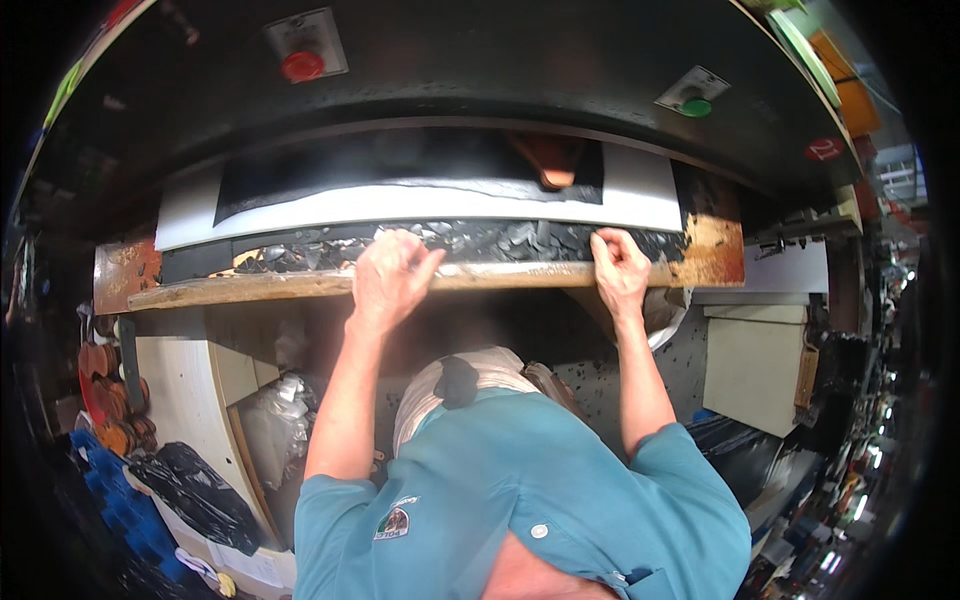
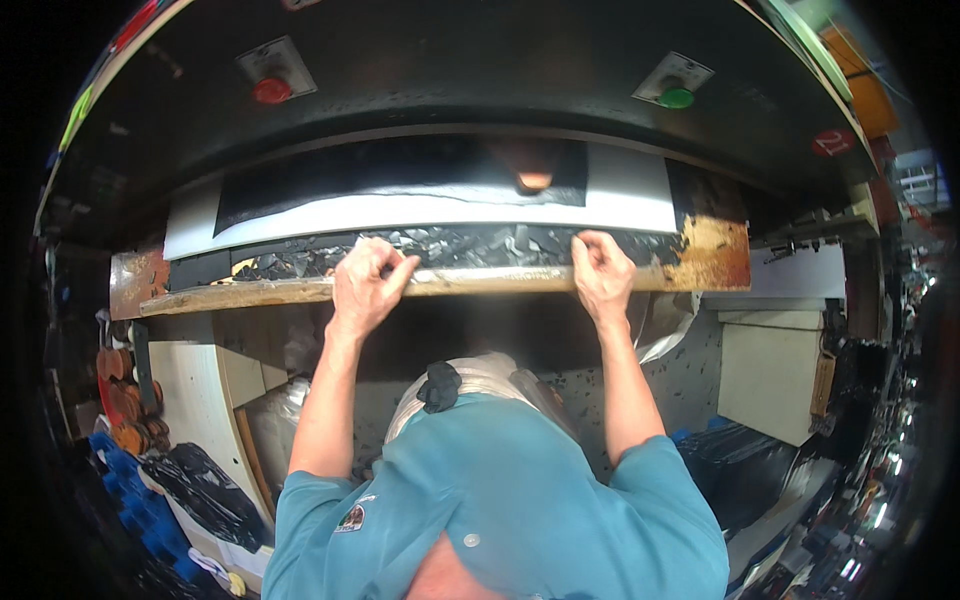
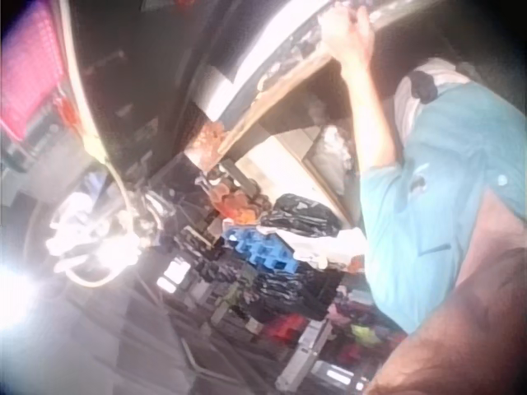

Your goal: The person sorts through a stack of black rubber parts, places them into a black plastic bag, and then handles a large black rubber sheet and an orange rubber part on a white surface. The person repeatedly positions and adjusts the orange part on the sheet.

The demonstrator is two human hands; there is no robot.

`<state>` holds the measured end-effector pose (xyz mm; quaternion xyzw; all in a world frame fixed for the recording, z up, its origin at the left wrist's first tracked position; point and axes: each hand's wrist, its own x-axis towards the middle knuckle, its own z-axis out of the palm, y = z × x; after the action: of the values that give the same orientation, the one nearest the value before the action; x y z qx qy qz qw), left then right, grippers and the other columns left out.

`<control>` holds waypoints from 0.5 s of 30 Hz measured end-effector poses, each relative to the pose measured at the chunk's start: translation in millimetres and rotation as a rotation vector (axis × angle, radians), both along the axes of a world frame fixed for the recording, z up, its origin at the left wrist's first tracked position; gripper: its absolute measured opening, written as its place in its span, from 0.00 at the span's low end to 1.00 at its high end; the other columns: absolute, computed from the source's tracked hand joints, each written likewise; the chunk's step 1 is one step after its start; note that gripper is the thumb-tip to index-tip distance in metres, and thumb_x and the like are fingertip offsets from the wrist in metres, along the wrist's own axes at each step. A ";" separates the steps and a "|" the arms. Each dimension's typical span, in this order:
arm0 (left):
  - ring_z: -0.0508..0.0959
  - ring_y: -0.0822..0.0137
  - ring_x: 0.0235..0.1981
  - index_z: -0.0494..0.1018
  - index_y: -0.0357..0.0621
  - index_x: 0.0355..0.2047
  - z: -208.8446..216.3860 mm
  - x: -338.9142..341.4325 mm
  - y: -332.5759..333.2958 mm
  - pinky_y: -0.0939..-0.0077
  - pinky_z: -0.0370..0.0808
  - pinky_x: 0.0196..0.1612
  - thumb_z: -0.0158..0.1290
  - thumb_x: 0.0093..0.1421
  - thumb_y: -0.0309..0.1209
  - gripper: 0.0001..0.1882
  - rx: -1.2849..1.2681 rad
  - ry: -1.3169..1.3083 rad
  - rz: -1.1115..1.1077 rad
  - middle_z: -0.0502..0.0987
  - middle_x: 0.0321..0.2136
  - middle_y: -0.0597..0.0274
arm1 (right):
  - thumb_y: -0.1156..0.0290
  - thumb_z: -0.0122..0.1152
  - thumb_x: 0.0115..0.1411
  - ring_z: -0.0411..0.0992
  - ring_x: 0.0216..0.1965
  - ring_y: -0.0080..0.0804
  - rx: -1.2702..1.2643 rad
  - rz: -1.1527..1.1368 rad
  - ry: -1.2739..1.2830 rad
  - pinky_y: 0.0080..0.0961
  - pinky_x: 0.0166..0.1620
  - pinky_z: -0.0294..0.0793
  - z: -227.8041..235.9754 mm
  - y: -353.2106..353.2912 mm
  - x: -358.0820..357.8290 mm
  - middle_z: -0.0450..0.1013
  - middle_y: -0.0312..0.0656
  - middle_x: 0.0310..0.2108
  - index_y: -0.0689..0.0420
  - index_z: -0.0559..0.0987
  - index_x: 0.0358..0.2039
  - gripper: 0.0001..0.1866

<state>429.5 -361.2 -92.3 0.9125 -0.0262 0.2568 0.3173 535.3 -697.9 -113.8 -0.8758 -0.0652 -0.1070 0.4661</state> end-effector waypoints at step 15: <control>0.75 0.54 0.24 0.70 0.42 0.24 21.8 43.8 -4.5 0.61 0.72 0.27 0.67 0.54 0.25 0.14 -0.315 0.138 -0.205 0.73 0.21 0.59 | 0.38 0.79 0.44 0.54 0.72 0.64 -0.512 0.195 0.203 0.54 0.71 0.60 60.1 97.4 145.8 0.48 0.68 0.73 0.59 0.60 0.74 0.64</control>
<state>473.4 -365.7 -70.6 0.8597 -0.0567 0.1606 0.4815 681.1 -600.6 -53.7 -0.9609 -0.1268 0.0466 0.2419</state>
